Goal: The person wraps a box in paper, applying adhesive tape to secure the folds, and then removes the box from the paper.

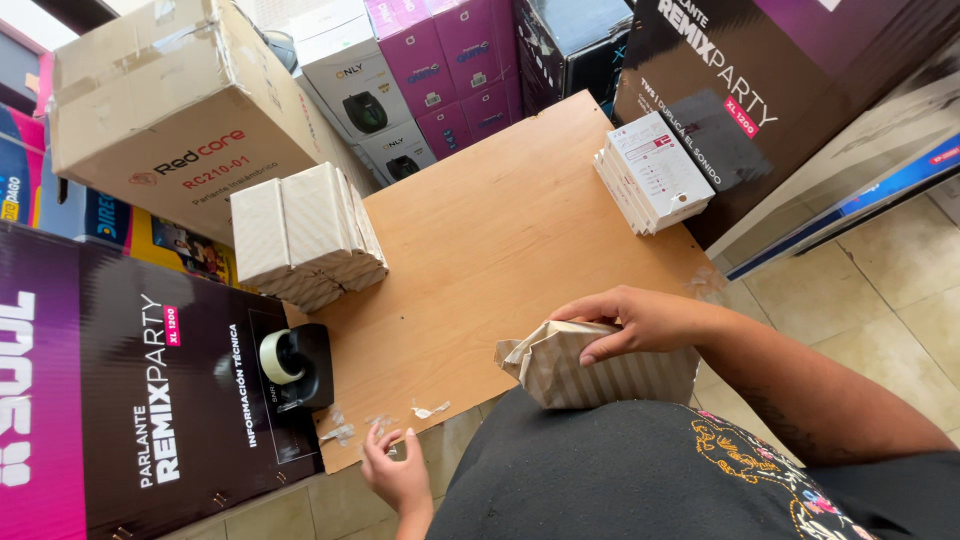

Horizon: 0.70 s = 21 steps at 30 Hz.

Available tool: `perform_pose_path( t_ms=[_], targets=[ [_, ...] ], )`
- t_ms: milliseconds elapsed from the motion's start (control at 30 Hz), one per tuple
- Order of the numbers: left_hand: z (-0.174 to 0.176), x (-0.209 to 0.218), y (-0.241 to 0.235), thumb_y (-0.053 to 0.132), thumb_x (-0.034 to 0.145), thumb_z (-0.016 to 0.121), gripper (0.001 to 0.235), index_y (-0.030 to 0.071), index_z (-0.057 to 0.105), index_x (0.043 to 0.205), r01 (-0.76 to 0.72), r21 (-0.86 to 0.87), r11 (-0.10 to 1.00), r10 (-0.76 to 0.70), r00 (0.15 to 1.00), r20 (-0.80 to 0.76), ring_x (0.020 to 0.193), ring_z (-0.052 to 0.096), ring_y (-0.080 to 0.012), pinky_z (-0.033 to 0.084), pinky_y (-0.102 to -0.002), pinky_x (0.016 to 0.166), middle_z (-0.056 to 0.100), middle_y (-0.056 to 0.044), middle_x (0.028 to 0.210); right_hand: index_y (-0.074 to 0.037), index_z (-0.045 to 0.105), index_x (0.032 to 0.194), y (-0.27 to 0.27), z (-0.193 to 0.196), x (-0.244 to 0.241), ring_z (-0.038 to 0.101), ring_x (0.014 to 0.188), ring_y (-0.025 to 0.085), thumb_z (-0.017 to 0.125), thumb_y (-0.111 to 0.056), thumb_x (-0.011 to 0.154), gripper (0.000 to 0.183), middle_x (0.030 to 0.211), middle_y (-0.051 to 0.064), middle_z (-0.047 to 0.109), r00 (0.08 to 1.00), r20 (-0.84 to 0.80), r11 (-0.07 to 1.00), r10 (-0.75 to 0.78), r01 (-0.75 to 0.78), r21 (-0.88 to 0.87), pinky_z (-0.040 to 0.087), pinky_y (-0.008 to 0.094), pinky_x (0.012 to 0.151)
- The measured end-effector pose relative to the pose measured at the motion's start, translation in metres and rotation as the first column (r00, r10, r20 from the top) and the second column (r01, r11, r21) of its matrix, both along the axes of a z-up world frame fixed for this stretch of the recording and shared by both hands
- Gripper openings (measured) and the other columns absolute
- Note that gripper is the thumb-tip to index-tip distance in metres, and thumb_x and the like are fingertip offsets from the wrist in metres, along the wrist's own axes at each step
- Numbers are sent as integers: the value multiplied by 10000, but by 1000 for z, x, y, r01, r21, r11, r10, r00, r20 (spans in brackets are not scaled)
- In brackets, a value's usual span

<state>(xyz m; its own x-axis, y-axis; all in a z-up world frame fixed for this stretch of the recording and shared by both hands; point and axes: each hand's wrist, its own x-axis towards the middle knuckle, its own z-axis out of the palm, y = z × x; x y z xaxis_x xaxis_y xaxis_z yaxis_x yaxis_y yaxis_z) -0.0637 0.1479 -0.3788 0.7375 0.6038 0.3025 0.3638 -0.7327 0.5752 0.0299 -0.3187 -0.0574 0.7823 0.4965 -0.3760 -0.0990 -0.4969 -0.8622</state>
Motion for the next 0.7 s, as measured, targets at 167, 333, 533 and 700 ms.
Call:
perform_pose_path(
  t_ms=[167,333,533,700],
  targets=[
    [3,2,-16,307,760,826,515,393,623,1225,219,78,973,-194,949,-248,935,703,-158,518,-390,919,748,249,818,-303,678,1366,0,1,-1,621,734,131,873,-320,780,617,964,32,817,1000,5,1000,19,-19,15,563,290,644],
    [1,-3,-6,319,754,834,486,417,608,1172,154,107,982,-114,943,-314,959,685,-128,512,-376,919,720,269,811,-262,679,1360,-1,-6,-3,599,721,131,875,-302,785,608,944,43,809,1000,11,998,21,-21,55,552,275,608],
    [-4,1,2,342,736,853,434,404,641,1109,254,93,963,-239,960,-149,903,665,-120,514,-338,902,740,255,815,-262,676,1367,-3,-5,-5,599,729,123,875,-298,786,616,959,39,809,1000,-17,999,7,-6,45,555,259,591],
    [3,12,4,318,725,869,449,390,647,1108,332,37,943,-325,937,-125,946,671,-143,521,-359,909,753,245,795,-267,687,1353,2,-3,-4,601,726,138,877,-308,784,602,961,49,812,1000,-18,999,22,-21,28,549,279,604]
  ],
)
